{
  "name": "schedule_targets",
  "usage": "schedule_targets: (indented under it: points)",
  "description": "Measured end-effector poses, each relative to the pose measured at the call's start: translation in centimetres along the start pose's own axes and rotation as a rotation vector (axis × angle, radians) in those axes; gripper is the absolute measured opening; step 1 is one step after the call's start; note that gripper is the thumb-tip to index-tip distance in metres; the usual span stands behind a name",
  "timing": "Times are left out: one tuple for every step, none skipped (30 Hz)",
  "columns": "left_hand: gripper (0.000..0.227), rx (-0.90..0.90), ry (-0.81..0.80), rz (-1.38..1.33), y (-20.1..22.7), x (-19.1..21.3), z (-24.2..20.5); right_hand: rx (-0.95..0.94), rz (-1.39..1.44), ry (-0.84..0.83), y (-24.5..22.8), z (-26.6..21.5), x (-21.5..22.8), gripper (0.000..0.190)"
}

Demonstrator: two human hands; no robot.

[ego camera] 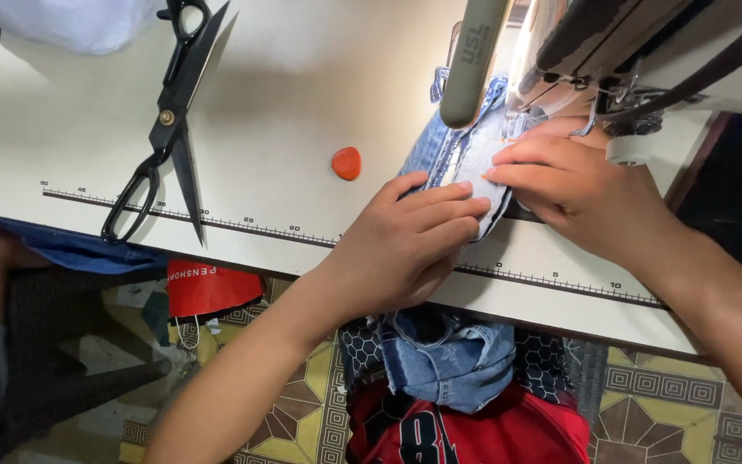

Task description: Trimming excess fabric from denim jeans with scissors and sewing a seam using an industrial sewing machine.

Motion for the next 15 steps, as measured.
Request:
schedule_targets:
  points:
    - [0.014,-0.001,0.001,0.004,0.0,0.1,0.0,0.003,-0.001,0.002,-0.1,0.2,0.0,0.027]
    - [0.016,0.017,-0.016,-0.015,-0.2,-0.1,0.0,0.018,0.000,0.034,-0.4,0.1,0.3,0.019]
    - [0.017,0.034,-0.034,-0.034,-0.4,-0.3,0.0,0.033,0.001,0.066,-0.6,0.1,0.6,0.012]
    - [0.017,0.030,-0.036,-0.039,-0.4,-0.2,0.0,0.027,0.000,0.065,-0.8,0.2,0.7,0.012]
    - [0.018,0.051,-0.039,-0.078,-0.7,-0.1,0.0,0.033,-0.045,0.073,-1.1,0.2,0.9,0.009]
    - [0.019,0.071,-0.041,-0.111,-1.0,0.0,0.0,0.044,-0.091,0.084,-1.4,0.5,1.2,0.008]
    - [0.019,0.067,-0.042,-0.110,-1.0,-0.1,0.1,0.043,-0.094,0.086,-1.3,0.6,1.3,0.008]
    - [0.019,0.060,-0.046,-0.086,-0.9,-0.2,0.1,0.055,-0.080,0.070,-1.5,0.8,1.2,0.007]
    - [0.018,0.054,-0.051,-0.063,-0.8,-0.2,-0.1,0.067,-0.066,0.055,-1.6,0.9,1.0,0.005]
    - [0.018,0.056,-0.050,-0.060,-0.8,-0.2,-0.1,0.071,-0.065,0.055,-1.7,1.1,1.1,0.005]
    - [0.017,0.048,-0.049,-0.050,-0.7,-0.3,-0.2,0.095,-0.048,0.058,-2.0,1.2,1.2,0.003]
    - [0.016,0.041,-0.049,-0.043,-0.6,-0.4,-0.2,0.117,-0.029,0.058,-2.2,1.3,1.3,0.003]
    - [0.016,0.043,-0.048,-0.043,-0.6,-0.3,-0.3,0.119,-0.028,0.056,-2.1,1.1,1.0,0.003]
    - [0.017,0.029,-0.043,-0.021,-0.4,-0.2,-0.2,0.102,0.000,0.054,-1.7,0.9,0.8,0.003]
    - [0.018,0.014,-0.038,0.001,-0.3,-0.2,-0.1,0.085,0.028,0.052,-1.3,0.7,0.6,0.005]
Point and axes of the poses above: each hand's wrist, its own z-axis towards the middle knuckle, its own x-axis out of the back of the hand, y = z × x, the point moved 10 cm from there along z, towards the middle knuckle, and after that the axes turned 6 degrees about -x, right-handed, at the moved point
